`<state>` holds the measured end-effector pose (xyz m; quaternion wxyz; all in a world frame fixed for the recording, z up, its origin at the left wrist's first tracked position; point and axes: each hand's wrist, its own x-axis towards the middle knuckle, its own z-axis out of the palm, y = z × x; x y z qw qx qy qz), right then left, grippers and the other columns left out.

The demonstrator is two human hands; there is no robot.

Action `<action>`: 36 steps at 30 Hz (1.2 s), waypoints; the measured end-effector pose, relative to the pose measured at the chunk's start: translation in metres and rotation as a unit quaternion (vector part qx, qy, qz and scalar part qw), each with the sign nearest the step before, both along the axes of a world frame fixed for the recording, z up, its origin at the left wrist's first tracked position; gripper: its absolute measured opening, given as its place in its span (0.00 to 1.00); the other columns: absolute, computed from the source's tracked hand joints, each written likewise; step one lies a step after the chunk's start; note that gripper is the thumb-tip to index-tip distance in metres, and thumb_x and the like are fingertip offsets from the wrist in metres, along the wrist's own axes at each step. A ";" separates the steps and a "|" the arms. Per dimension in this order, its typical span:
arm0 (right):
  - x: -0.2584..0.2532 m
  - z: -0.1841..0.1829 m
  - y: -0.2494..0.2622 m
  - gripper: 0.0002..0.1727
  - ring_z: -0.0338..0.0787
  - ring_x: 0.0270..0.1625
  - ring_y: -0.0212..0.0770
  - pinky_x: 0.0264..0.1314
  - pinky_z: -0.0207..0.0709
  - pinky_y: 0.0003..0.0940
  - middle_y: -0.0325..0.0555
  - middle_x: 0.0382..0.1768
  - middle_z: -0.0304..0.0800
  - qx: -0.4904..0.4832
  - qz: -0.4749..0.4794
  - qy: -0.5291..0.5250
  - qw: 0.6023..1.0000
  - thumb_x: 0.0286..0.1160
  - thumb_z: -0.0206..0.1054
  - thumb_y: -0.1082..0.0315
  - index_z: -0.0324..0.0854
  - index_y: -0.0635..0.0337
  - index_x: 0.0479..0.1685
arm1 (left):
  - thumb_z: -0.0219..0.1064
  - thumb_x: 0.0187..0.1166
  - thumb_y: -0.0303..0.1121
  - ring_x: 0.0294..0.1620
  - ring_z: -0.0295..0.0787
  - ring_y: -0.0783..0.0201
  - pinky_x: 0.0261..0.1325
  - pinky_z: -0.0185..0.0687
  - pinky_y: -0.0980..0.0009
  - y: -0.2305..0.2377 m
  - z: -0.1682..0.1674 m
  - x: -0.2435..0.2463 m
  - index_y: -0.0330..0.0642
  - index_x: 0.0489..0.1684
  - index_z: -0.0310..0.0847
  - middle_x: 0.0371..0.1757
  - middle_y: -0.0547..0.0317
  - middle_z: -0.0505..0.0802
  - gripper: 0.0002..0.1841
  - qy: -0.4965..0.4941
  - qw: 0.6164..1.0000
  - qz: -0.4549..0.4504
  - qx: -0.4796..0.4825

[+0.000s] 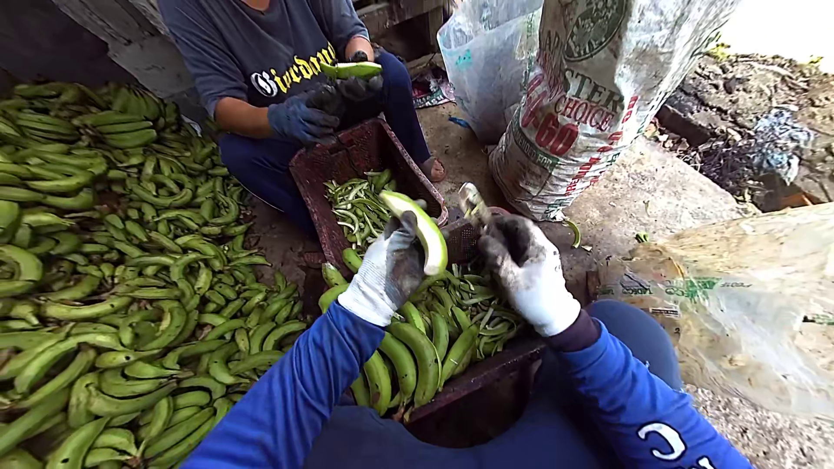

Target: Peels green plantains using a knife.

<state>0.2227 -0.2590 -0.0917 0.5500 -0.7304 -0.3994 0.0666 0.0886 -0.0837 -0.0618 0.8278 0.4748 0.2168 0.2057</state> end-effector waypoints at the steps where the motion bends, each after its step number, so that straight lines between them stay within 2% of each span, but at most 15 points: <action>1: -0.008 -0.002 0.000 0.24 0.91 0.47 0.33 0.49 0.90 0.41 0.40 0.52 0.90 0.000 0.025 -0.001 1.000 0.78 0.71 0.48 0.81 0.51 0.67 | 0.58 0.89 0.49 0.62 0.88 0.58 0.63 0.87 0.57 0.004 -0.001 0.000 0.54 0.84 0.63 0.66 0.53 0.88 0.27 -0.009 0.999 0.035 -0.003; 4: -0.027 -0.011 0.004 0.24 0.90 0.49 0.35 0.51 0.88 0.42 0.41 0.52 0.89 -0.034 0.077 -0.040 0.996 0.77 0.71 0.45 0.86 0.50 0.63 | 0.58 0.89 0.49 0.59 0.89 0.61 0.59 0.89 0.59 0.006 0.004 0.000 0.55 0.80 0.66 0.62 0.57 0.89 0.23 0.008 0.994 0.110 -0.005; 6: -0.026 -0.015 0.007 0.23 0.88 0.50 0.35 0.50 0.87 0.40 0.40 0.51 0.88 -0.038 0.084 -0.077 0.993 0.78 0.69 0.45 0.88 0.49 0.62 | 0.59 0.88 0.52 0.56 0.90 0.60 0.56 0.90 0.59 0.002 0.004 -0.005 0.57 0.82 0.65 0.61 0.56 0.89 0.26 0.024 0.995 0.084 0.038; 8: -0.017 -0.013 0.009 0.23 0.88 0.51 0.35 0.52 0.86 0.39 0.41 0.52 0.88 -0.020 0.088 -0.105 0.990 0.79 0.69 0.46 0.89 0.49 0.63 | 0.57 0.88 0.56 0.47 0.91 0.66 0.47 0.90 0.65 -0.005 0.008 -0.012 0.66 0.86 0.62 0.57 0.59 0.90 0.27 0.055 0.992 0.017 0.112; 10: 0.001 -0.010 0.011 0.21 0.89 0.55 0.35 0.58 0.87 0.40 0.41 0.55 0.90 -0.008 0.082 -0.111 0.990 0.81 0.69 0.50 0.89 0.50 0.64 | 0.56 0.90 0.51 0.43 0.90 0.66 0.43 0.90 0.67 -0.008 0.016 -0.017 0.72 0.88 0.58 0.57 0.60 0.90 0.27 0.074 0.983 -0.089 0.142; 13: 0.034 -0.010 0.012 0.21 0.90 0.58 0.37 0.62 0.85 0.47 0.40 0.57 0.91 -0.059 0.027 -0.085 0.994 0.86 0.62 0.46 0.89 0.47 0.64 | 0.59 0.86 0.53 0.44 0.93 0.59 0.42 0.93 0.62 -0.011 0.021 -0.014 0.70 0.89 0.61 0.57 0.52 0.91 0.30 0.135 0.958 -0.240 0.079; 15: 0.051 -0.008 0.010 0.22 0.91 0.58 0.38 0.63 0.84 0.52 0.39 0.57 0.92 -0.085 -0.015 -0.031 0.996 0.87 0.58 0.43 0.87 0.44 0.64 | 0.59 0.86 0.55 0.38 0.93 0.57 0.36 0.92 0.65 -0.012 0.016 -0.008 0.64 0.86 0.64 0.49 0.46 0.91 0.29 0.131 0.948 -0.289 0.021; 17: 0.055 -0.004 0.007 0.23 0.91 0.56 0.36 0.60 0.85 0.50 0.38 0.55 0.92 -0.067 -0.041 0.003 0.997 0.85 0.61 0.41 0.86 0.45 0.64 | 0.64 0.80 0.57 0.37 0.93 0.59 0.38 0.92 0.68 -0.016 0.015 -0.005 0.56 0.79 0.69 0.46 0.49 0.92 0.31 0.116 0.962 -0.246 0.023; 22: 0.027 -0.005 -0.002 0.26 0.91 0.53 0.36 0.56 0.88 0.45 0.43 0.57 0.89 -0.026 -0.022 -0.017 0.999 0.79 0.69 0.44 0.84 0.49 0.66 | 0.58 0.90 0.46 0.62 0.90 0.53 0.60 0.89 0.56 0.001 -0.006 -0.003 0.49 0.80 0.69 0.69 0.48 0.88 0.23 0.023 0.999 -0.032 -0.034; 24: 0.012 -0.009 -0.001 0.26 0.90 0.52 0.37 0.54 0.88 0.44 0.44 0.56 0.88 -0.015 0.003 -0.044 0.999 0.76 0.72 0.46 0.84 0.52 0.66 | 0.54 0.92 0.45 0.67 0.86 0.54 0.69 0.84 0.54 0.008 -0.006 -0.003 0.46 0.76 0.70 0.68 0.49 0.87 0.21 0.009 0.994 0.046 -0.094; 26: -0.002 -0.014 0.003 0.26 0.89 0.52 0.38 0.54 0.88 0.45 0.43 0.54 0.88 -0.024 0.038 -0.064 0.997 0.73 0.74 0.46 0.85 0.51 0.64 | 0.52 0.93 0.47 0.65 0.86 0.58 0.69 0.84 0.57 0.010 0.000 -0.002 0.44 0.71 0.72 0.62 0.52 0.89 0.20 0.011 0.988 0.093 -0.127; 28: -0.013 -0.021 0.008 0.26 0.89 0.53 0.40 0.56 0.87 0.45 0.43 0.53 0.89 -0.038 0.059 -0.094 0.993 0.72 0.74 0.44 0.88 0.50 0.62 | 0.53 0.92 0.48 0.60 0.89 0.58 0.64 0.86 0.59 0.007 0.005 -0.004 0.45 0.67 0.74 0.58 0.52 0.90 0.19 0.012 0.987 0.097 -0.126; 31: -0.011 -0.023 0.012 0.25 0.89 0.54 0.40 0.56 0.85 0.44 0.42 0.52 0.89 -0.034 0.071 -0.129 0.988 0.75 0.72 0.43 0.89 0.50 0.61 | 0.56 0.90 0.48 0.56 0.90 0.59 0.58 0.88 0.59 0.003 0.008 -0.009 0.48 0.71 0.73 0.58 0.52 0.90 0.20 0.045 0.996 0.051 -0.053; 34: 0.008 -0.015 0.011 0.22 0.89 0.57 0.37 0.60 0.86 0.42 0.40 0.55 0.91 -0.028 0.088 -0.120 0.988 0.80 0.68 0.47 0.89 0.49 0.65 | 0.56 0.89 0.50 0.38 0.91 0.63 0.39 0.89 0.65 -0.005 0.019 -0.013 0.54 0.70 0.75 0.45 0.55 0.91 0.19 0.114 0.990 -0.069 0.055; 36: 0.028 -0.011 0.010 0.21 0.91 0.56 0.35 0.60 0.87 0.44 0.39 0.55 0.92 -0.063 0.090 -0.106 0.988 0.85 0.63 0.48 0.90 0.47 0.64 | 0.55 0.87 0.47 0.38 0.93 0.63 0.39 0.91 0.67 -0.011 0.030 -0.014 0.56 0.76 0.75 0.46 0.54 0.93 0.21 0.151 0.969 -0.172 0.095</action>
